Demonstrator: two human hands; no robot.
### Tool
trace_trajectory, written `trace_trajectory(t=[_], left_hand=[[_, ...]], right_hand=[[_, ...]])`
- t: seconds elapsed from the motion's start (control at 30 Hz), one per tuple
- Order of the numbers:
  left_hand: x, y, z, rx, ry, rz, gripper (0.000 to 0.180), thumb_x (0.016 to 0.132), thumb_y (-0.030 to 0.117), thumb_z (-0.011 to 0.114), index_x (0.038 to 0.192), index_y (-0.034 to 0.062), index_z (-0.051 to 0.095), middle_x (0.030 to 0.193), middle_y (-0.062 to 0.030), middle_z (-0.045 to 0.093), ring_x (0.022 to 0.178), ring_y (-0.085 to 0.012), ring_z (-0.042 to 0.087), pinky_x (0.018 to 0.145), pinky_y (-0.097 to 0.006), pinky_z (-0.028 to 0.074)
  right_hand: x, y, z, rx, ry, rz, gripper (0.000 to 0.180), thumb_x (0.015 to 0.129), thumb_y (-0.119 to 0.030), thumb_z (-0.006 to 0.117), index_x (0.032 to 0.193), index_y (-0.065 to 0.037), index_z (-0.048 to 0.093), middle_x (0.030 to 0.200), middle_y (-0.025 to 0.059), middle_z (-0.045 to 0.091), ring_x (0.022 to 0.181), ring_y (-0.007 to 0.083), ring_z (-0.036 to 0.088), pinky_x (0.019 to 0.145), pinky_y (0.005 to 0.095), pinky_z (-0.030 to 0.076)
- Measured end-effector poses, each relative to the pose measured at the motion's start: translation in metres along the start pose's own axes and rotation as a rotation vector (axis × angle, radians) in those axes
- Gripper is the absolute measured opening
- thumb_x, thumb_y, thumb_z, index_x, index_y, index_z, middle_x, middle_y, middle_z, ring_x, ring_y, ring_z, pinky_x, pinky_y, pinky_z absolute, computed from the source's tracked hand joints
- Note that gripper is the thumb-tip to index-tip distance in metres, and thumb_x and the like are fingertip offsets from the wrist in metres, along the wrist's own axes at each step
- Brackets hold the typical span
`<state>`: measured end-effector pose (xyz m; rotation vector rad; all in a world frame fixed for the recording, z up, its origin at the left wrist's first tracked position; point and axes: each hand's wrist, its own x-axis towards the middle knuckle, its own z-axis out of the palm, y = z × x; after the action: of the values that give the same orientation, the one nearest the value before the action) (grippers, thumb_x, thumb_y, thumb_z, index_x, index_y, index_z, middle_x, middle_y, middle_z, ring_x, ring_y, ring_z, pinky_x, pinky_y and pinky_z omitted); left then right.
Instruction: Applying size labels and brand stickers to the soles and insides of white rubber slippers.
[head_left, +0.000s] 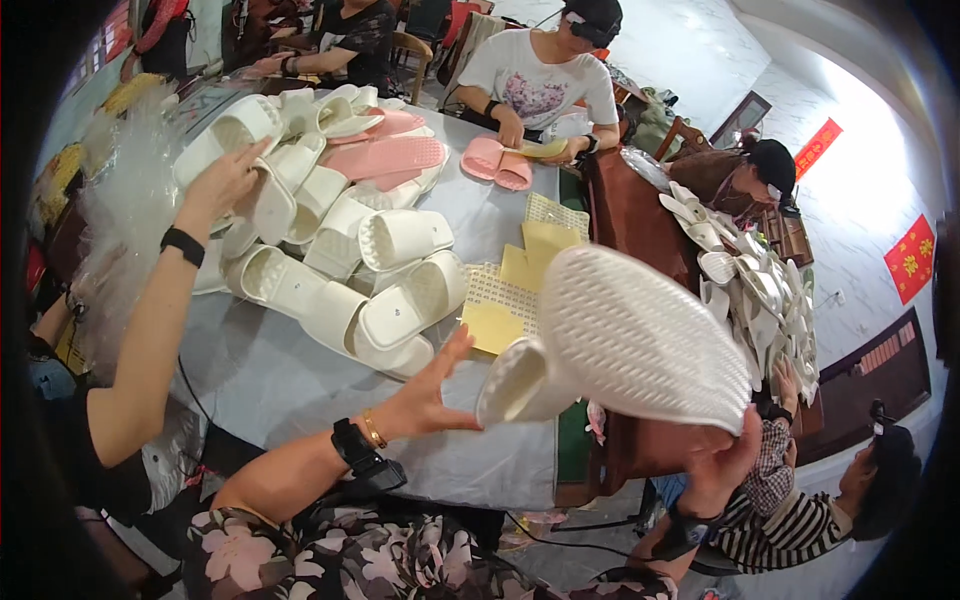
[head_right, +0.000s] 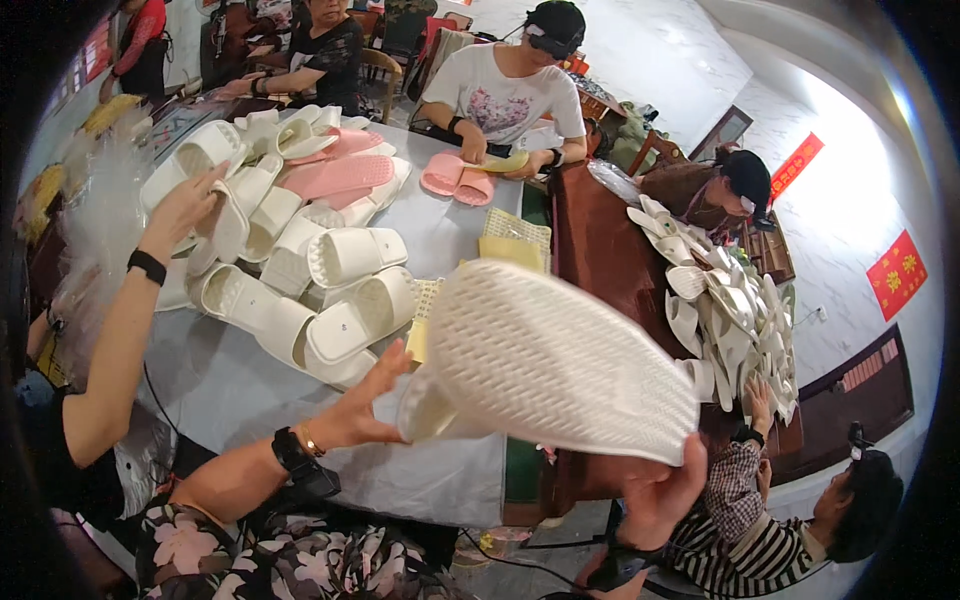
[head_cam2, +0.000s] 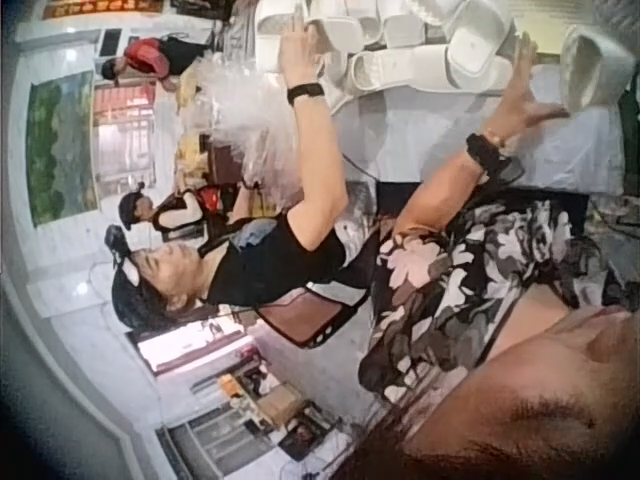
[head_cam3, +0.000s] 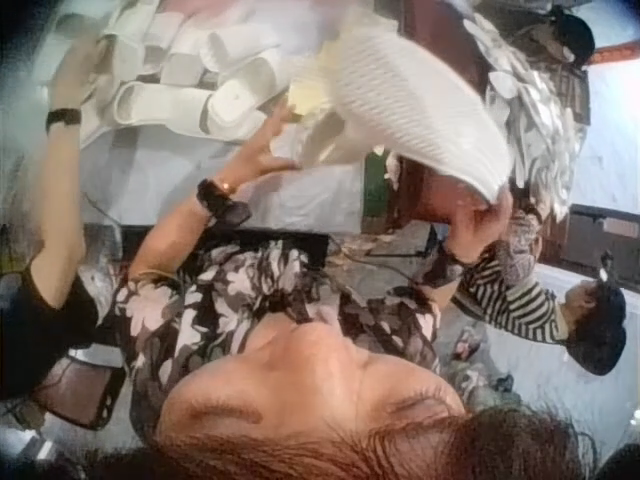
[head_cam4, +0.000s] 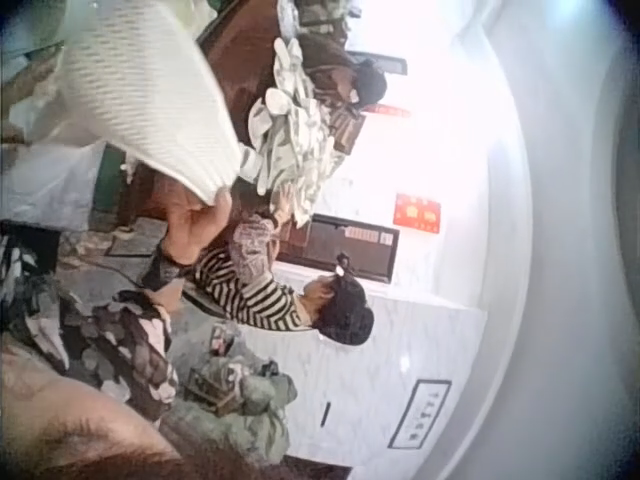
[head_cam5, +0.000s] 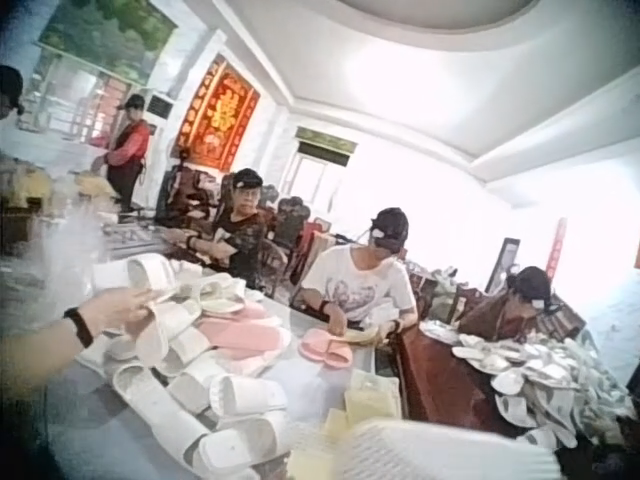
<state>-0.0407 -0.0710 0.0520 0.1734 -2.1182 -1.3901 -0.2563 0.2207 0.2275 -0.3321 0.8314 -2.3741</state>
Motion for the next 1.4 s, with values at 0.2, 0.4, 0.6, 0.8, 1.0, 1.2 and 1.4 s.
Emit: trace_trajectory(t=[0.2,0.4,0.6,0.8,1.0,1.2,1.4], left_hand=[[-0.045,0.004,0.012,-1.283,-0.183,-0.359,0.084,0.095,0.031,0.062,0.157,0.0166,0.008,0.157,-0.0125,0.027,0.139,-0.0262,0.037,0.113,-0.042,0.031],[-0.09,-0.005,0.011,-1.355,-0.023,-0.601,0.071,0.096,0.035,0.058,0.151,0.0072,0.023,0.148,-0.0132,0.042,0.135,-0.0282,0.044,0.111,-0.049,0.037],[-0.091,0.0,0.007,-1.14,0.199,-0.809,0.036,0.1,0.013,0.053,0.133,0.0012,0.049,0.133,-0.0086,0.056,0.12,-0.0181,0.056,0.098,-0.036,0.05],[-0.077,0.022,0.011,-0.983,0.094,-0.806,0.039,0.099,0.01,0.054,0.137,0.0027,0.047,0.13,-0.0052,0.056,0.116,-0.0146,0.055,0.098,-0.031,0.047],[-0.073,0.028,0.008,-0.884,0.01,-0.593,0.054,0.097,0.009,0.058,0.146,0.0051,0.037,0.141,-0.0066,0.048,0.13,-0.0176,0.045,0.108,-0.033,0.037],[-0.082,0.02,0.008,-0.451,-0.231,-0.487,0.089,0.086,0.029,0.074,0.15,-0.0054,0.022,0.151,-0.0193,0.036,0.14,-0.027,0.035,0.116,-0.038,0.026],[-0.092,0.02,0.004,-0.261,-0.28,-0.438,0.115,0.071,0.035,0.086,0.151,-0.0066,0.014,0.153,-0.0247,0.028,0.141,-0.0322,0.032,0.115,-0.04,0.027]], right_hand=[[-0.021,0.086,-0.017,-0.1,0.108,0.422,0.042,0.091,-0.017,0.058,0.128,0.003,0.051,0.102,0.0101,0.065,0.066,0.0096,0.059,0.054,0.0194,0.05],[-0.042,0.151,-0.053,-0.536,0.105,0.503,0.044,0.09,-0.008,0.059,0.131,0.0,0.048,0.108,0.0066,0.065,0.073,0.0087,0.061,0.056,0.0191,0.049],[-0.045,0.17,-0.077,-1.467,-0.168,0.16,0.07,0.08,-0.021,0.076,0.137,0.001,0.041,0.133,0.0232,0.049,0.117,0.0319,0.052,0.095,0.0408,0.044],[-0.027,0.172,-0.061,-1.852,-0.742,-0.005,0.101,0.068,-0.037,0.085,0.146,0.001,0.032,0.148,0.0308,0.03,0.137,0.047,0.03,0.112,0.0508,0.027],[-0.025,0.175,-0.051,-1.841,-0.826,-0.065,0.093,0.071,-0.027,0.083,0.145,0.0,0.033,0.143,0.026,0.041,0.133,0.0459,0.036,0.109,0.0498,0.032],[-0.015,0.169,-0.066,-1.732,-0.584,-0.174,0.054,0.078,0.0,0.065,0.131,0.0,0.054,0.107,0.0211,0.064,0.096,0.0342,0.063,0.083,0.0399,0.05],[-0.016,0.149,-0.05,-1.399,-0.244,-0.129,0.028,0.096,-0.016,0.061,0.114,0.004,0.062,0.089,0.01,0.067,0.083,0.0088,0.058,0.072,0.0276,0.048]])
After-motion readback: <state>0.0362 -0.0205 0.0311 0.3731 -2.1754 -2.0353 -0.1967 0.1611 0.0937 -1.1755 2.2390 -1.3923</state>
